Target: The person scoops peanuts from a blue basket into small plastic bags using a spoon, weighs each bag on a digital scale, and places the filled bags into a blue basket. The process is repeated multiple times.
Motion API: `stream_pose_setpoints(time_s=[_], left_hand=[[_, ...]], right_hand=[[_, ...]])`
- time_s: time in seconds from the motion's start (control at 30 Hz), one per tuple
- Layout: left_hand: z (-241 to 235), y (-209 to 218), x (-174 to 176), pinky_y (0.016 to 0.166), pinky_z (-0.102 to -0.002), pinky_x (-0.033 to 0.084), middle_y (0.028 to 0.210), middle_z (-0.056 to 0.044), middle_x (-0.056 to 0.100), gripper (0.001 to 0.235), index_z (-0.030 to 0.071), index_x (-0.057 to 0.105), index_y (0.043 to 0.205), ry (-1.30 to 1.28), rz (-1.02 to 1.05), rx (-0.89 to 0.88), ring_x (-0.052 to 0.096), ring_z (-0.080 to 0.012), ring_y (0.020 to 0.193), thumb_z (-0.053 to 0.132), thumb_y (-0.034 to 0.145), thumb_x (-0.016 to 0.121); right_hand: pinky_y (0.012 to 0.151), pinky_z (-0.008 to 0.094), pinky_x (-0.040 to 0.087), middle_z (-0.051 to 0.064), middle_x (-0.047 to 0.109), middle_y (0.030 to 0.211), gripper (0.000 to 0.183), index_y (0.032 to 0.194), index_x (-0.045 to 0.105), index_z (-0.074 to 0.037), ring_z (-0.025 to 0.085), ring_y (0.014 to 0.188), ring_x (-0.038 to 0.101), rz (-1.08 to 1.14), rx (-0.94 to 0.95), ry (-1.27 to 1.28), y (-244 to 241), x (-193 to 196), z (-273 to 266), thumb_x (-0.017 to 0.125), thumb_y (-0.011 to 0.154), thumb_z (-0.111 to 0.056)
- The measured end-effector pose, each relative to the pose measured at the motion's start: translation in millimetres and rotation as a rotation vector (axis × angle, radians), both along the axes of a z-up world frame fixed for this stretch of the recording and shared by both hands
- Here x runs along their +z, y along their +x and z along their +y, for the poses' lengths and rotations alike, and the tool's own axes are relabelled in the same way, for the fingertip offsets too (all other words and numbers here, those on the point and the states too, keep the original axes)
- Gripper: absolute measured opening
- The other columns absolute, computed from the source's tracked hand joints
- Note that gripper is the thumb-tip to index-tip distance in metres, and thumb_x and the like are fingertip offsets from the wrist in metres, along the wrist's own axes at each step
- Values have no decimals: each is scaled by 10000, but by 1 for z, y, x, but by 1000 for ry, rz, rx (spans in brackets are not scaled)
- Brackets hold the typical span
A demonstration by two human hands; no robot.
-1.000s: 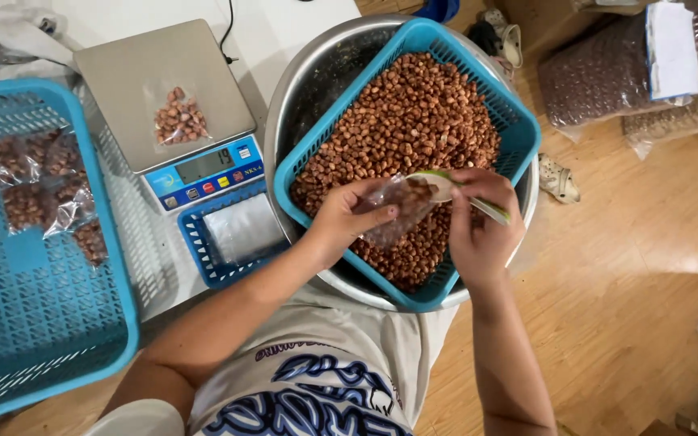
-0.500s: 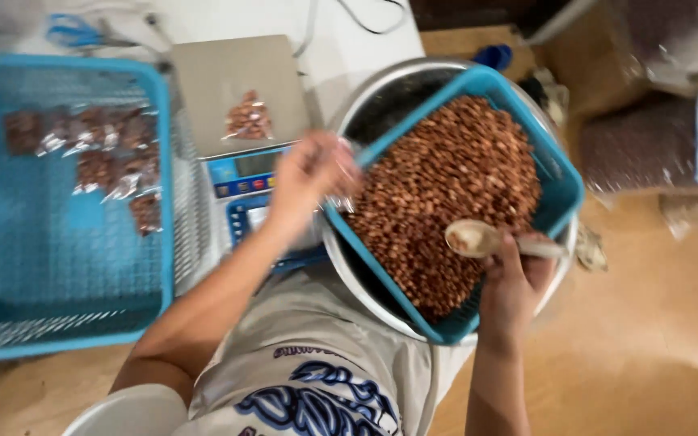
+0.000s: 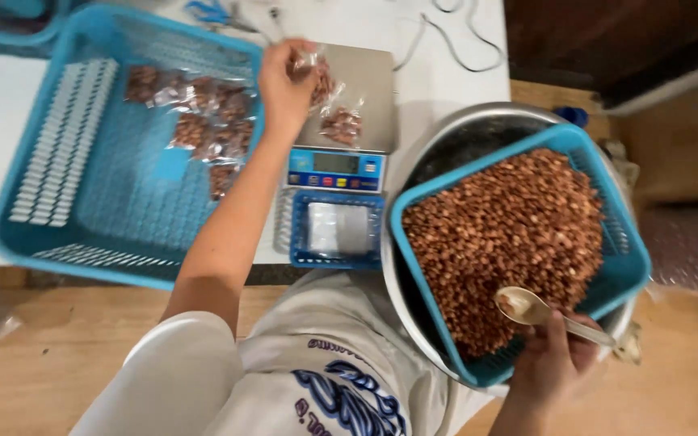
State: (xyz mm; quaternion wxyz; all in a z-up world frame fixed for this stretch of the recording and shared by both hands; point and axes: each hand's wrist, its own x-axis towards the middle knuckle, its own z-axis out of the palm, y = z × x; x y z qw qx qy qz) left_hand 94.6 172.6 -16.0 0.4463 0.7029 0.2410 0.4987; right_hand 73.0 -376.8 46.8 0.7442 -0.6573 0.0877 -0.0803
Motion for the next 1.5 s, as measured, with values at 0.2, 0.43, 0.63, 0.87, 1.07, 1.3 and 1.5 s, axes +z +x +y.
stream_pose_setpoints(time_s=[0.2, 0.43, 0.63, 0.87, 1.07, 1.3, 1.5], left_hand=[[36, -134, 58, 794, -349, 539, 932, -69, 745, 97, 105, 802, 961, 376, 445, 94, 682, -201, 870, 68, 888, 855], [35, -198, -63, 624, -557, 526, 944, -191, 697, 155, 95, 662, 960, 362, 1135, 64, 680, -449, 801, 214, 889, 731], [-13, -142, 11, 740, -458, 508, 971, -84, 707, 95, 137, 717, 982, 508, 824, -111, 672, -306, 850, 198, 946, 779], [-159, -104, -7, 940, -444, 571, 1105, -157, 707, 296, 73, 792, 920, 627, 840, -825, 680, -393, 1037, 177, 654, 871], [-165, -122, -13, 986, -444, 536, 1093, -150, 713, 166, 59, 746, 985, 430, 732, -1000, 666, -384, 1138, 108, 826, 731], [-172, -103, 14, 912, -343, 559, 968, -104, 760, 137, 60, 752, 1045, -571, 218, -592, 710, -189, 926, 99, 1058, 621], [-229, -62, 76, 781, -360, 625, 837, -217, 754, 192, -18, 736, 1001, -892, -150, -854, 769, -269, 779, -30, 825, 813]], right_hand=[[569, 216, 542, 21, 665, 945, 140, 1069, 559, -183, 119, 716, 633, 30, 7, -94, -5, 1, 5, 673, 1049, -105], [677, 277, 578, 24, 663, 979, 201, 1016, 564, -178, 143, 912, 690, 33, 32, -25, -10, -8, 10, 702, 986, -35], [885, 271, 541, 13, 589, 1028, 202, 1047, 516, -145, 112, 986, 601, -219, 30, -288, 19, -15, -31, 702, 1037, -67], [809, 577, 509, 269, 643, 850, 127, 986, 654, 14, 514, 885, 654, -350, 216, -1128, 25, 2, 17, 733, 891, -12], [818, 525, 553, 153, 681, 948, 135, 1040, 611, -88, 375, 941, 696, 34, 377, -869, 34, -2, 35, 707, 944, -89], [649, 395, 677, 130, 641, 1026, 168, 1088, 511, -39, 221, 855, 703, 227, 279, -78, 22, 16, 49, 644, 995, 6], [580, 304, 660, 143, 693, 985, 166, 1083, 522, -34, 204, 729, 737, 116, 177, 80, 22, 45, 60, 636, 978, 24]])
